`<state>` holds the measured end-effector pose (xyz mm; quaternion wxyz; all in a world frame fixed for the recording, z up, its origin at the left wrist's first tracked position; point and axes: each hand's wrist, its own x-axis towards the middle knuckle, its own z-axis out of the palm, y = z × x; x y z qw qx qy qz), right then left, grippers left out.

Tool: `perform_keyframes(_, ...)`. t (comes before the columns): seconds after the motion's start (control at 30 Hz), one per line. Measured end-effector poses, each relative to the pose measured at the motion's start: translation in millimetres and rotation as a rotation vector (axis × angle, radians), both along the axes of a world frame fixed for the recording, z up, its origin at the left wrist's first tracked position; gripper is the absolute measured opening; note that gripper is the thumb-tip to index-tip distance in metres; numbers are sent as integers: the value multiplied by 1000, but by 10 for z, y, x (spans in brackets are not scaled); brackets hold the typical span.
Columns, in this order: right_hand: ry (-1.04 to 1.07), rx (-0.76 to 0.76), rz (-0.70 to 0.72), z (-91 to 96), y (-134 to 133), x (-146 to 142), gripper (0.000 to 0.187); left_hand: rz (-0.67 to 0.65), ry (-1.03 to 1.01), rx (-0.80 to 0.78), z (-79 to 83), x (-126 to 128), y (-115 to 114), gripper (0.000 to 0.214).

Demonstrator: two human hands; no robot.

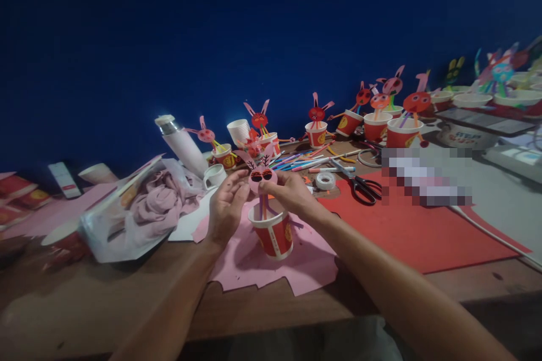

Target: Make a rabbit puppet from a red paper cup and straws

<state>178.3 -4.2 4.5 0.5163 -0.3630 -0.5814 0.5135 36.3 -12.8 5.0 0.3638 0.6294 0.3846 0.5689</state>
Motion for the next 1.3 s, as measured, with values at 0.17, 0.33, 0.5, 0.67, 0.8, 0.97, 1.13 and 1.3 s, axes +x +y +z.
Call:
perform_keyframes(0.17, 9, 14, 15, -20, 14, 5, 19, -21, -9, -113, 60, 23, -7, 20)
perform_keyframes(0.33, 18, 20, 41, -29, 17, -2, 20, -40, 16, -143, 48, 25, -7, 15)
perform_keyframes(0.5, 7, 18, 26, -25, 7, -2, 20, -77, -80, -200, 29, 20, -3, 12)
perform_keyframes(0.67, 58, -27, 31, -15, 3, 2, 19, -168, -163, -239, 6, 2, 11, 19)
perform_keyframes(0.8, 103, -84, 23, 6, 0, 7, 16, -243, -149, -255, -21, -4, 20, 21)
perform_keyframes(0.97, 94, -100, -24, 42, -3, 34, 14, -446, -181, -420, -56, -2, -11, 33)
perform_keyframes(1.13, 95, -102, -62, 39, 10, 64, 15, -580, -127, -471, -47, 7, -50, 50)
perform_keyframes(1.3, 90, -98, -62, 50, 9, 81, 19, -623, -154, -471, -42, 20, -41, 53)
